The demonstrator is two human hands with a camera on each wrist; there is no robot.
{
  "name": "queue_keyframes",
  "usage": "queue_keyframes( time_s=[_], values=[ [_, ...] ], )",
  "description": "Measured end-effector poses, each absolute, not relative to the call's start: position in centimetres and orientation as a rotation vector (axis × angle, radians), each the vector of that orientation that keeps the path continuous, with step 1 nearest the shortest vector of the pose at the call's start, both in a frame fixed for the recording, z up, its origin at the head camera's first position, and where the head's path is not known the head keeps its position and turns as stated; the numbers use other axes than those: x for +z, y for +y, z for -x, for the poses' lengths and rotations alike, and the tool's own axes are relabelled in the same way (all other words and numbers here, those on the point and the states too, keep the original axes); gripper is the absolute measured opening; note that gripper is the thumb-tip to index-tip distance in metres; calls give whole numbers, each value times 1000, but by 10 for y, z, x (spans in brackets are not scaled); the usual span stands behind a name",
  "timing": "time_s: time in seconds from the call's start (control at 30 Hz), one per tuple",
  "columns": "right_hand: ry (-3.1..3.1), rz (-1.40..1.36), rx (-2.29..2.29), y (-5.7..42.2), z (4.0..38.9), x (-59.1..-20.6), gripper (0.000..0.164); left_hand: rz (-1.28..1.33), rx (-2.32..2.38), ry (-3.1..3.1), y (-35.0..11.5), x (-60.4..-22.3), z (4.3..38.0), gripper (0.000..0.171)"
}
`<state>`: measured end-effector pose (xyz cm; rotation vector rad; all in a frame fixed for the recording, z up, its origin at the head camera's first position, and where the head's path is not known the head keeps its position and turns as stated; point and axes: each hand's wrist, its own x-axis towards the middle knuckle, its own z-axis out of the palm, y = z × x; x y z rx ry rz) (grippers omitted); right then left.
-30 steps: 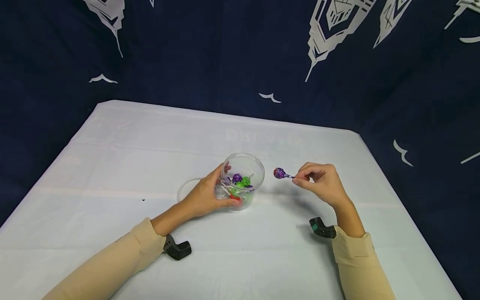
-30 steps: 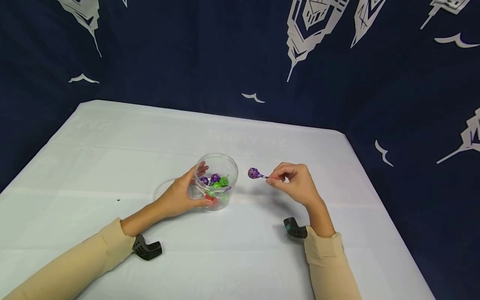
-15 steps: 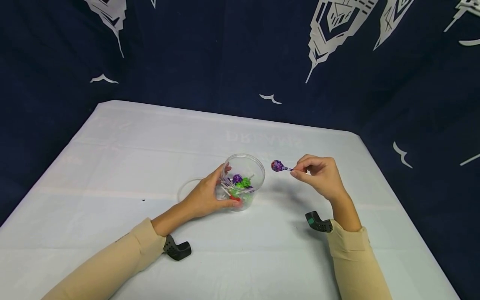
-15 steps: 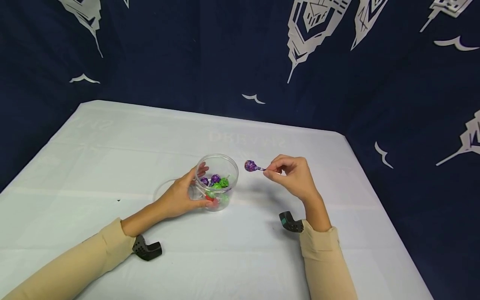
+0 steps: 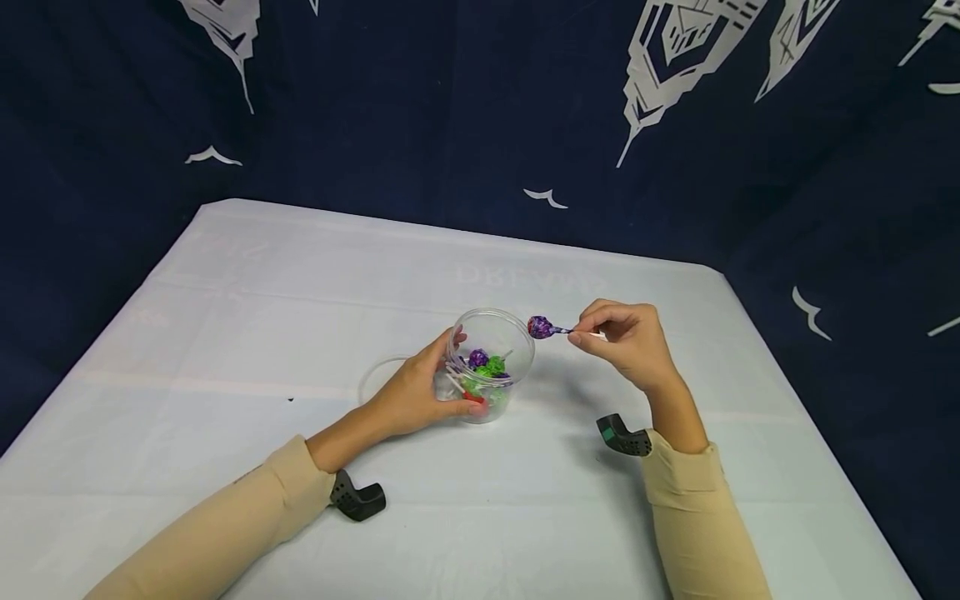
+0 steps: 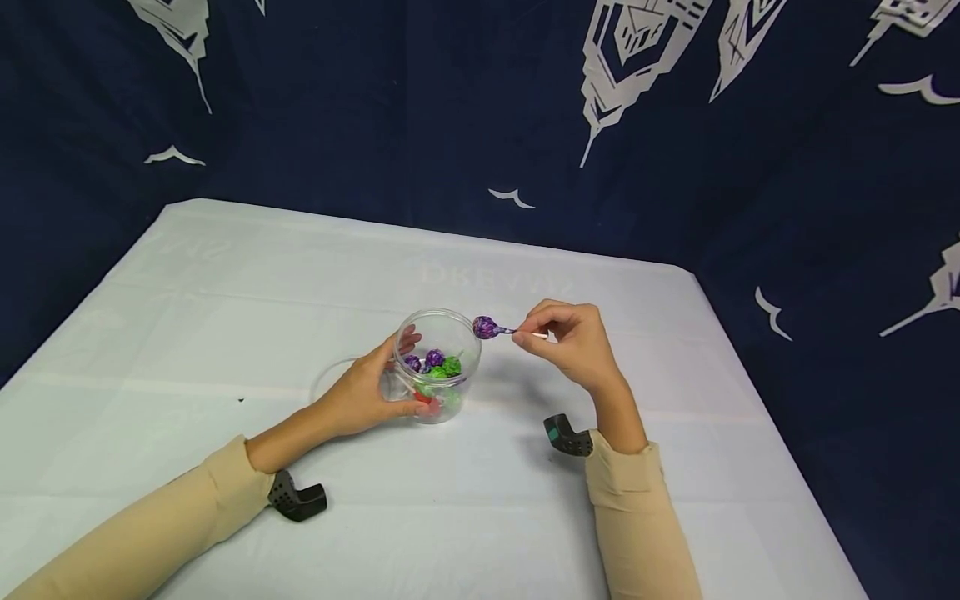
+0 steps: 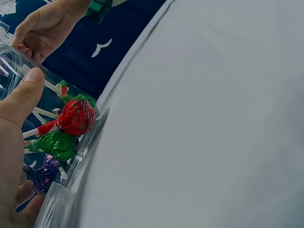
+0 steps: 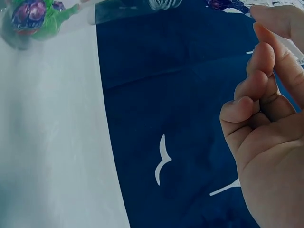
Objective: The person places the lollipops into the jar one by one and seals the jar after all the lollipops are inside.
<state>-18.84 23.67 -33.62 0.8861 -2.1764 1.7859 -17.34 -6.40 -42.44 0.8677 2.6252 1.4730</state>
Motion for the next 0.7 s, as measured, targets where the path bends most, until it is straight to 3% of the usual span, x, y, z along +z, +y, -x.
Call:
queue_keyframes(
  time_s=[0.7],
  values=[
    [-2111, -1031, 1863, 202, 201, -333, 24, -902, 1513, 2597, -65, -426, 175, 110]
  ],
)
